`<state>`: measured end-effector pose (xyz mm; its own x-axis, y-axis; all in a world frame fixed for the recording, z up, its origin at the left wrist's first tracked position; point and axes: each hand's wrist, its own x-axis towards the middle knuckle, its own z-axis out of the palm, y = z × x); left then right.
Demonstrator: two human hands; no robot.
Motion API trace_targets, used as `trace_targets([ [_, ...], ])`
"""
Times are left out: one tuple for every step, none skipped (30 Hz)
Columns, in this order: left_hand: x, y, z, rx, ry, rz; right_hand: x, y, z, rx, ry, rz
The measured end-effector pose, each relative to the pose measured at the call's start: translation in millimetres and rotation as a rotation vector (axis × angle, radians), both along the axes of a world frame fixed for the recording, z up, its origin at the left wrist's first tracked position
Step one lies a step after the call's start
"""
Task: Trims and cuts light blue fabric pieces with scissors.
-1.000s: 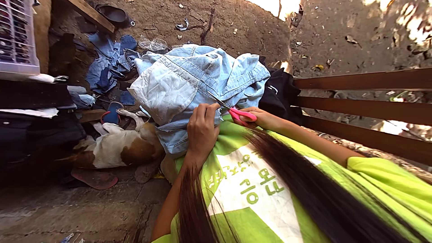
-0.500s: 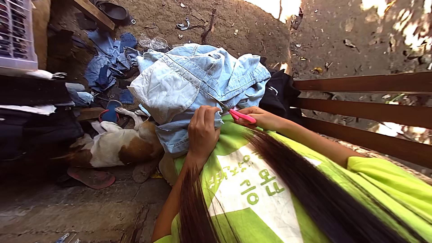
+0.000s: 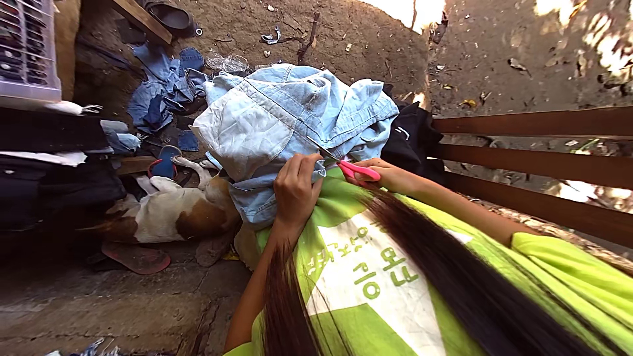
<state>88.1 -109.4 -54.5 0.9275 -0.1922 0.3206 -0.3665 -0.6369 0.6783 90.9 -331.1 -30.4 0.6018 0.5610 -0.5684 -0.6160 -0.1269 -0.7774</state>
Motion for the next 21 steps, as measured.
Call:
trace_targets([
  [-0.9,0.3,-0.2,-0.007,-0.009,0.0,0.5,0.7,-1.8,0.005,-0.006,0.004],
  [-1.3,0.2,-0.4,-0.011,-0.019,-0.005,1.7,1.9,-2.0,0.004,-0.016,0.006],
  [-1.3,0.2,-0.3,-0.014,-0.028,-0.013,2.9,2.9,-1.8,-0.003,-0.028,0.011],
  [-1.3,0.4,0.0,-0.021,-0.033,-0.026,4.1,3.9,-1.3,-0.012,-0.039,0.014],
  [-1.1,0.8,0.1,-0.026,-0.037,-0.038,5.2,4.7,-1.2,-0.016,-0.049,0.019],
  [-0.7,1.1,0.2,-0.028,-0.04,-0.049,5.9,5.5,-1.7,-0.018,-0.057,0.02],
  [-0.3,1.4,0.3,-0.032,-0.041,-0.058,6.2,6.1,-2.4,-0.02,-0.064,0.018],
  [0.0,1.7,0.4,-0.036,-0.043,-0.064,6.5,6.8,-2.7,-0.028,-0.077,0.021],
  [0.3,2.0,0.4,-0.039,-0.045,-0.066,6.9,7.2,-2.5,-0.037,-0.092,0.029],
  [0.1,2.4,0.4,-0.041,-0.044,-0.065,7.0,6.9,-2.7,-0.037,-0.104,0.04],
  [-0.4,2.9,0.5,-0.044,-0.041,-0.065,6.5,6.8,-2.1,-0.037,-0.111,0.044],
  [-0.8,3.7,0.8,-0.045,-0.036,-0.068,5.7,6.0,-1.3,-0.037,-0.119,0.052],
  [-0.8,4.1,1.1,-0.047,-0.032,-0.071,4.7,4.9,-0.5,-0.041,-0.128,0.057],
  [-0.8,4.2,1.1,-0.049,-0.031,-0.075,3.3,3.4,-1.1,-0.042,-0.135,0.058],
  [-0.8,4.4,1.2,-0.05,-0.032,-0.078,2.4,2.7,-2.1,-0.043,-0.136,0.056],
  [-0.7,4.5,1.2,-0.051,-0.036,-0.081,2.3,3.5,-2.0,-0.047,-0.127,0.048],
  [-0.6,4.6,1.2,-0.052,-0.04,-0.085,3.0,5.1,-1.0,-0.055,-0.114,0.043],
  [-0.7,4.4,1.4,-0.053,-0.045,-0.09,3.8,6.6,0.4,-0.059,-0.108,0.046],
  [-0.9,4.3,1.6,-0.053,-0.049,-0.092,4.2,7.7,1.1,-0.065,-0.115,0.051],
  [-0.6,4.5,1.5,-0.055,-0.051,-0.093,4.5,8.4,1.3,-0.077,-0.128,0.058],
  [-0.2,4.7,1.3,-0.061,-0.052,-0.093,4.4,8.8,2.7,-0.09,-0.143,0.064],
])
